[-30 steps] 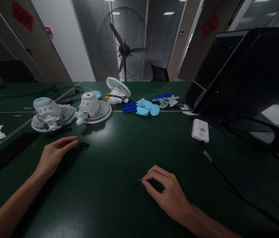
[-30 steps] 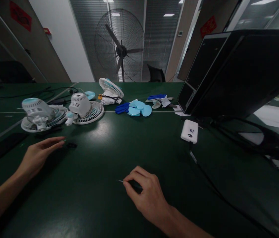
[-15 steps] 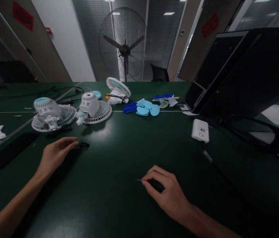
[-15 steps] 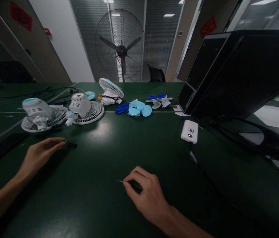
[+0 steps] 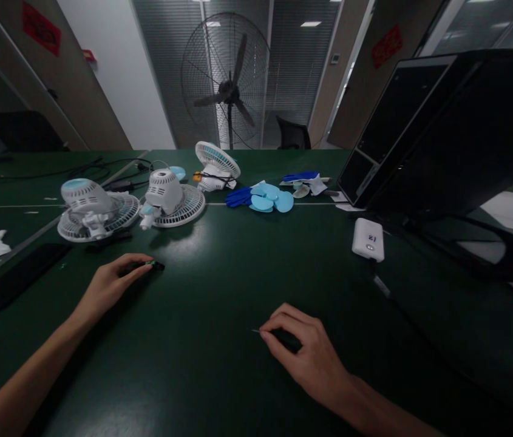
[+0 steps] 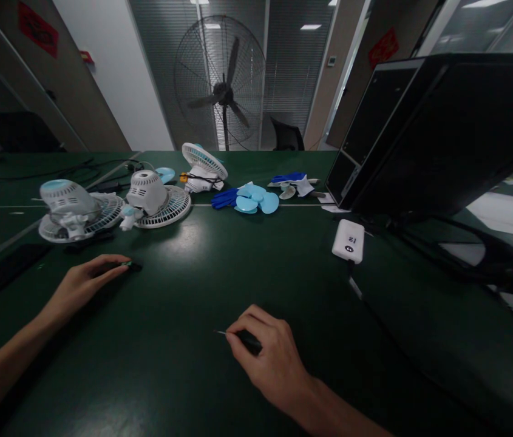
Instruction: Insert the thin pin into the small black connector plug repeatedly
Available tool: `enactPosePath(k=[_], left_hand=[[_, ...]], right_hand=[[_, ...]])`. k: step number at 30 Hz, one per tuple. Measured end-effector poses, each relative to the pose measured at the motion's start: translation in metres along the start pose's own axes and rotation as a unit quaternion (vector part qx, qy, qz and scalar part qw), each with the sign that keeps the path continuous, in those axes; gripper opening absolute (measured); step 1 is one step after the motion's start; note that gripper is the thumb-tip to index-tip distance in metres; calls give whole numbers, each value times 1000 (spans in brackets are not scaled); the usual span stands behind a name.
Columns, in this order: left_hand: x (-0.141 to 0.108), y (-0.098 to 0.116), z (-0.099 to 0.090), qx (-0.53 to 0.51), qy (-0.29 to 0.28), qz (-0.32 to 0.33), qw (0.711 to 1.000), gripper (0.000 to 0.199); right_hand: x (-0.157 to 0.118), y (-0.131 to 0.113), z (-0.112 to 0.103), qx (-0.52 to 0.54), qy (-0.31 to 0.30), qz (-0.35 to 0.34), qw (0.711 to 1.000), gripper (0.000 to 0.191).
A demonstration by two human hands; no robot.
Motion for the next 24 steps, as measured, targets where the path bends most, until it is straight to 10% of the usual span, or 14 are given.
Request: enactPosePath(k=[24], left_hand=[[0, -1, 1, -1, -16, 0, 1000, 70]], right_hand=[[1, -3, 0, 2, -5, 4, 1000, 13]])
Point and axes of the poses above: each hand's wrist, its own x-axis towards the middle knuckle, its own z-axis out of the palm, y = z × x, the point moved 7 cm from there along x, towards the middle knuckle, and after that the axes turned 11 degrees about x, right-handed, at the moved point
